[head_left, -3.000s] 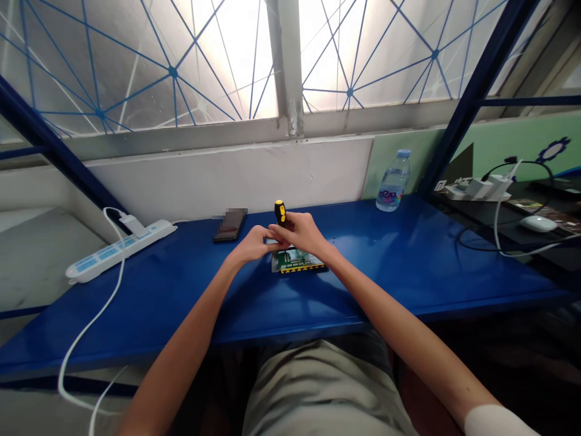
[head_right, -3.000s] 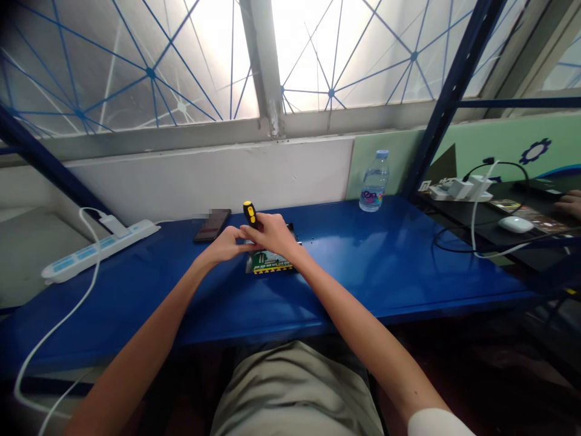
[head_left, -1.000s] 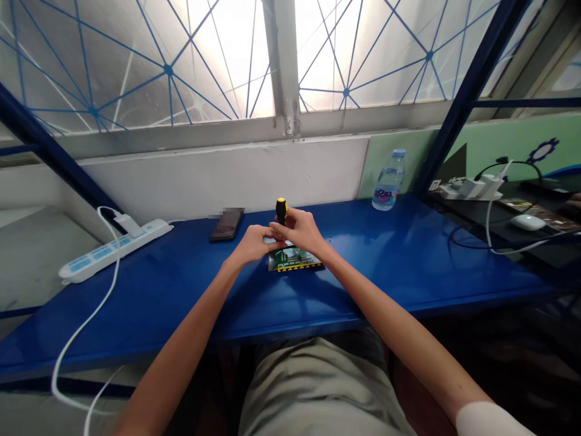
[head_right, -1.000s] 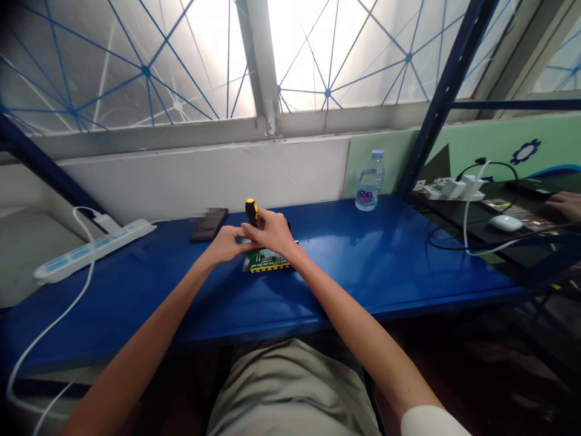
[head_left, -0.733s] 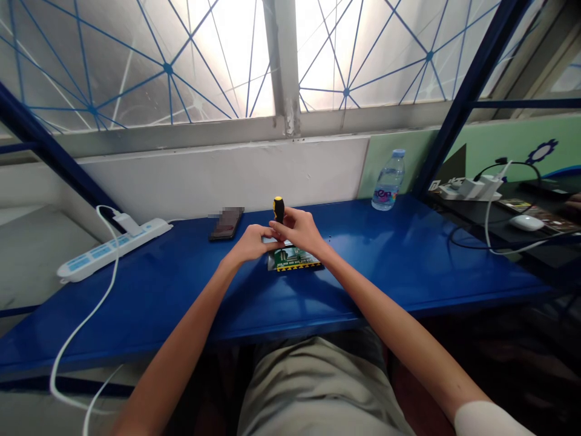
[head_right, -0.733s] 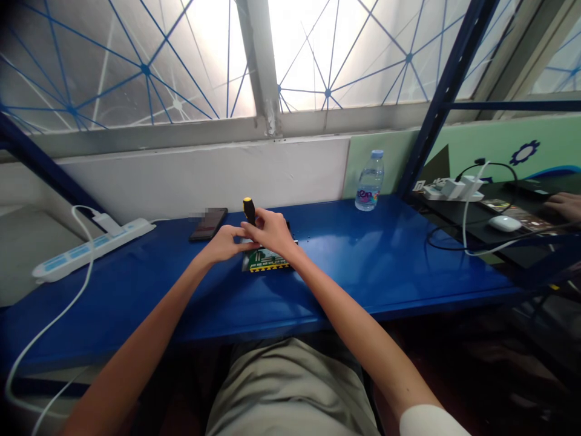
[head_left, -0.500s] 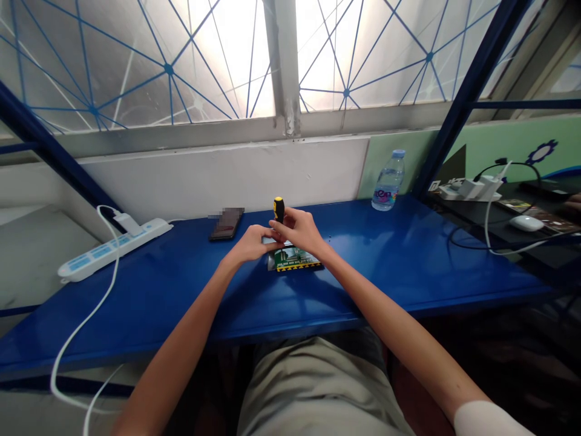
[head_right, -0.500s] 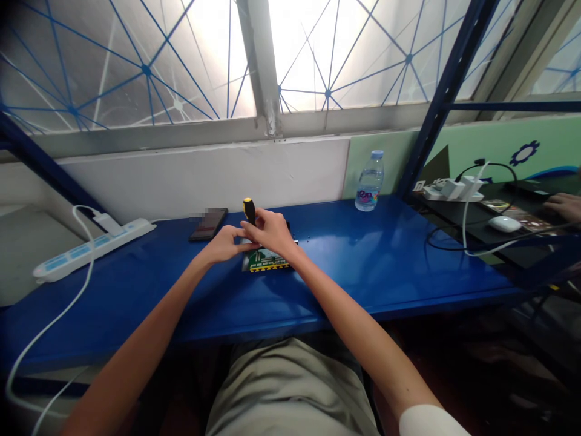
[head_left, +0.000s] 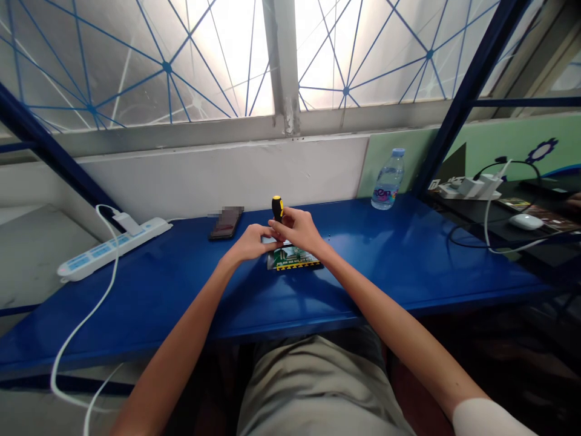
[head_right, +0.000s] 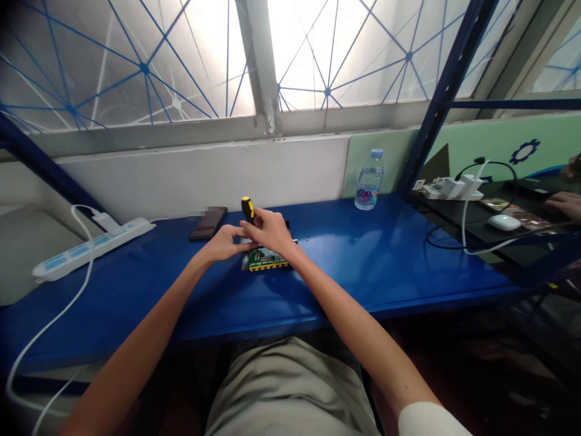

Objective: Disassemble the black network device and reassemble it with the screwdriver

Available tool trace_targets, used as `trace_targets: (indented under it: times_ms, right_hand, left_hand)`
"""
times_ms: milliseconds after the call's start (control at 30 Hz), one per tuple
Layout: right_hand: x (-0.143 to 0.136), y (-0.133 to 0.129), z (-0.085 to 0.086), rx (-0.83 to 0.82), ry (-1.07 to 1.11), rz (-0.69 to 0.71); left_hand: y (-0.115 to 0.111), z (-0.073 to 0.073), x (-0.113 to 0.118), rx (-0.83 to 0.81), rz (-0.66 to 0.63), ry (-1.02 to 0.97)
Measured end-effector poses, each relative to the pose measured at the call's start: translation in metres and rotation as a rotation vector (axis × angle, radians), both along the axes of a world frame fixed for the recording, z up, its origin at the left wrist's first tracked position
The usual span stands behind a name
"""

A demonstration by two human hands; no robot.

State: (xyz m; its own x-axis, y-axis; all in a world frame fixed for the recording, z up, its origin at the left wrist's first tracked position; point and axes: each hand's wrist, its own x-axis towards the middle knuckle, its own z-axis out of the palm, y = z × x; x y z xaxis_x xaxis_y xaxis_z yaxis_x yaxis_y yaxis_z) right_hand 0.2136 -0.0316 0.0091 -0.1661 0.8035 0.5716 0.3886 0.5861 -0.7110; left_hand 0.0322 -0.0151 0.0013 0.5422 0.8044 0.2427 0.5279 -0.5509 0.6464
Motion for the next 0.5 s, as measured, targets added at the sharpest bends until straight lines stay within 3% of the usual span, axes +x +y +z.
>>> trace_targets:
  times_ms: [500]
  right_hand:
    - [0.0004, -0.0022, 0.0006, -0.032, -0.006, 0.021]
  left_hand:
    - [-0.0014, 0.0014, 0.0017, 0.024, 0.031, -0.006]
